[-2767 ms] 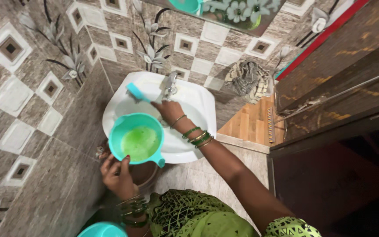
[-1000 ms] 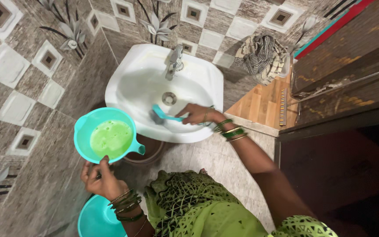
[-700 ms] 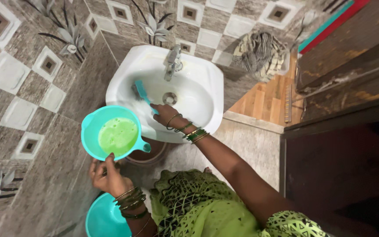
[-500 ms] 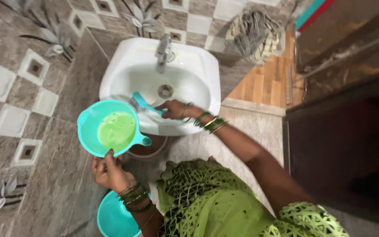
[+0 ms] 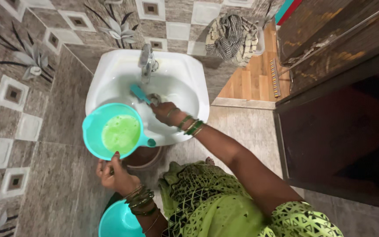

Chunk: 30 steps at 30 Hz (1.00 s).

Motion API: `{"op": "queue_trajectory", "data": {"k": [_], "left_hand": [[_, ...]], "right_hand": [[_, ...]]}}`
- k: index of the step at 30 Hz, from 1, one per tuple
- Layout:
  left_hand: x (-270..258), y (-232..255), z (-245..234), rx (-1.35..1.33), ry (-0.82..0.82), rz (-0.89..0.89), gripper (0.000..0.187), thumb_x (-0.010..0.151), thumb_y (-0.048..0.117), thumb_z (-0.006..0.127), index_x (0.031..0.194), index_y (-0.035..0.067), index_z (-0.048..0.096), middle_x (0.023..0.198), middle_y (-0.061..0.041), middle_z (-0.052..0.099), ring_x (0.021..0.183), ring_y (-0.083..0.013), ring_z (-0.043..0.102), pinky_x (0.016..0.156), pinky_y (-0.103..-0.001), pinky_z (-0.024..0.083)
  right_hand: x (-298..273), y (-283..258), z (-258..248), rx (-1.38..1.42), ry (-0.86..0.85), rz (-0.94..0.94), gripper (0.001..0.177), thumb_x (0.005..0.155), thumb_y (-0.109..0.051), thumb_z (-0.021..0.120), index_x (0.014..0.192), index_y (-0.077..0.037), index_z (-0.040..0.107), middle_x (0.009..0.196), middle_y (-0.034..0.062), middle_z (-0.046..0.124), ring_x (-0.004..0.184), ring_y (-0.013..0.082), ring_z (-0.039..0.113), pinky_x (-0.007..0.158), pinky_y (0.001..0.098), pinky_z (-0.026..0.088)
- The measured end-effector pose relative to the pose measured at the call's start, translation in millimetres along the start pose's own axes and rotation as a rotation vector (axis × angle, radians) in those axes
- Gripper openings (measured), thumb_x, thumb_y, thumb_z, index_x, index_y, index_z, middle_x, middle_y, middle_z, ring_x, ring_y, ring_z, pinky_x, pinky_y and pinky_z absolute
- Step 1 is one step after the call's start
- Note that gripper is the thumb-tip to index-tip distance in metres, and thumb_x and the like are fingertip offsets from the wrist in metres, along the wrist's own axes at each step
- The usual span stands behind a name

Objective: The person uses a blue scrub brush to clean the inside of a white bathroom sink. They repeatedly dip the brush into a turquoise bowl containing green soapy water and scrub the sink basin and faucet area.

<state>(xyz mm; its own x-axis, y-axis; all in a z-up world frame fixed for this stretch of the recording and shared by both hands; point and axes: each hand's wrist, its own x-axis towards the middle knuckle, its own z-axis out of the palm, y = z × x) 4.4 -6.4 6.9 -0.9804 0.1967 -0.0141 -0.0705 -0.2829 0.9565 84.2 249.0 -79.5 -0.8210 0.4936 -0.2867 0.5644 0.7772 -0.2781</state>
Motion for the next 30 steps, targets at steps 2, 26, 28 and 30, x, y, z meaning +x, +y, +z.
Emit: {"op": "queue_trajectory", "data": {"k": [2,26,28,30], "left_hand": [[-2,1,7,0.021,0.033,-0.082,0.024,0.085,0.001,0.076,0.067,-0.005,0.060,0.137,-0.008,0.049,0.082,-0.0146,0.056,0.062,-0.031,0.040],[10,-10,9,0.065,-0.124,-0.078,0.010,0.088,0.005,0.080,0.084,-0.001,0.071,0.137,-0.011,0.046,0.116,-0.0193,0.057,0.083,-0.032,0.053],[13,-13,7,0.139,-0.175,0.057,0.016,0.090,0.004,0.083,0.083,-0.003,0.071,0.137,-0.011,0.047,0.125,-0.0203,0.056,0.091,-0.032,0.055],[14,-16,2,0.136,-0.188,0.079,0.020,0.089,0.005,0.085,0.079,-0.003,0.069,0.137,-0.011,0.047,0.126,-0.0200,0.057,0.091,-0.033,0.057]], "right_hand": [[11,-5,5,-0.094,0.058,0.000,0.058,0.096,-0.012,0.053,0.152,0.000,0.043,0.089,0.0171,0.074,0.081,0.0354,0.074,0.068,0.0488,0.059],[5,49,-9,-0.252,0.042,0.112,0.050,0.098,-0.024,0.055,0.147,-0.023,0.051,0.095,0.0101,0.075,0.087,0.0291,0.075,0.072,0.0434,0.058],[-18,68,-17,-0.391,0.085,0.062,0.035,0.098,-0.020,0.054,0.132,-0.018,0.063,0.094,0.0098,0.076,0.088,0.0284,0.075,0.071,0.0417,0.058],[-52,79,-23,-0.475,0.028,0.079,0.023,0.099,-0.017,0.056,0.115,-0.014,0.072,0.097,0.0097,0.077,0.091,0.0273,0.075,0.072,0.0414,0.058]]}}
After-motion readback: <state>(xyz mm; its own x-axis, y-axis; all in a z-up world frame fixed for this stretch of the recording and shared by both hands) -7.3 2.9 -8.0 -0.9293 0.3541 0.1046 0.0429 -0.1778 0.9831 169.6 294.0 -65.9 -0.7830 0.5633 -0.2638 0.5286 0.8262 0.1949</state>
